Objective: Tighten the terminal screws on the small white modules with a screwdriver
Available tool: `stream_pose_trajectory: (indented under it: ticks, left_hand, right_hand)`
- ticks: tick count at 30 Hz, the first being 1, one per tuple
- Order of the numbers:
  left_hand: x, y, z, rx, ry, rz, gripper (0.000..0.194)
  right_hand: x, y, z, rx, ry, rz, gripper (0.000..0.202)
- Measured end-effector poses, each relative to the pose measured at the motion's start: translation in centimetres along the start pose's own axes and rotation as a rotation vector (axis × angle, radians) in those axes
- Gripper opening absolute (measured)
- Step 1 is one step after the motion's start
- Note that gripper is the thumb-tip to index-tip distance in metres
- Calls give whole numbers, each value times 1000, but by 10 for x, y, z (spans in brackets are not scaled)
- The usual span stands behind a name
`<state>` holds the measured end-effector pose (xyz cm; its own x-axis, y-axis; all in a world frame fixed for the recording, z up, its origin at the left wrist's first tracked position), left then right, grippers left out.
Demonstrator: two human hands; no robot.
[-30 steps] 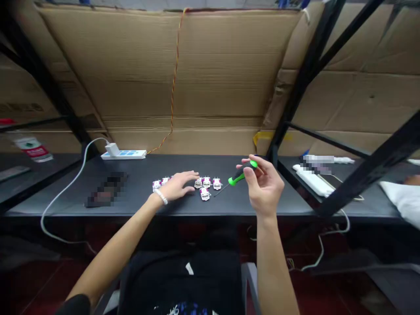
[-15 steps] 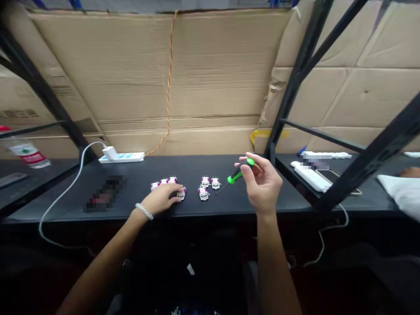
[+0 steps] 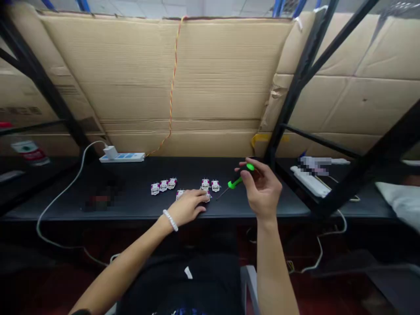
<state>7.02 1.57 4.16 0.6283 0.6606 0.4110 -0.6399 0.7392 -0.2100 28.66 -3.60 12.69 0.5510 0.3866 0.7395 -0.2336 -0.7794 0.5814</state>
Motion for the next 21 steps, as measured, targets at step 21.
stream_pose_trajectory:
  ticks: [21]
  left_hand:
    - [49,61,-8,-4,28,144,22]
  right_hand:
    - [3,3,3,8,-5,27,26]
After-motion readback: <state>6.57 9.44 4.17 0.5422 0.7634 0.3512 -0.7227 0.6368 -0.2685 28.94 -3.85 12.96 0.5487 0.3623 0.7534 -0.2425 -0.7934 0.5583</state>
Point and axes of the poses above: each hand's wrist, its own x-axis towards the middle knuckle, its own z-axis out of the back of the hand, y = z × x, the point moved 4 cm from there along x, towards the middle knuckle, and after that the axes turned 13 degrees about -y, right-handed, at the moved point
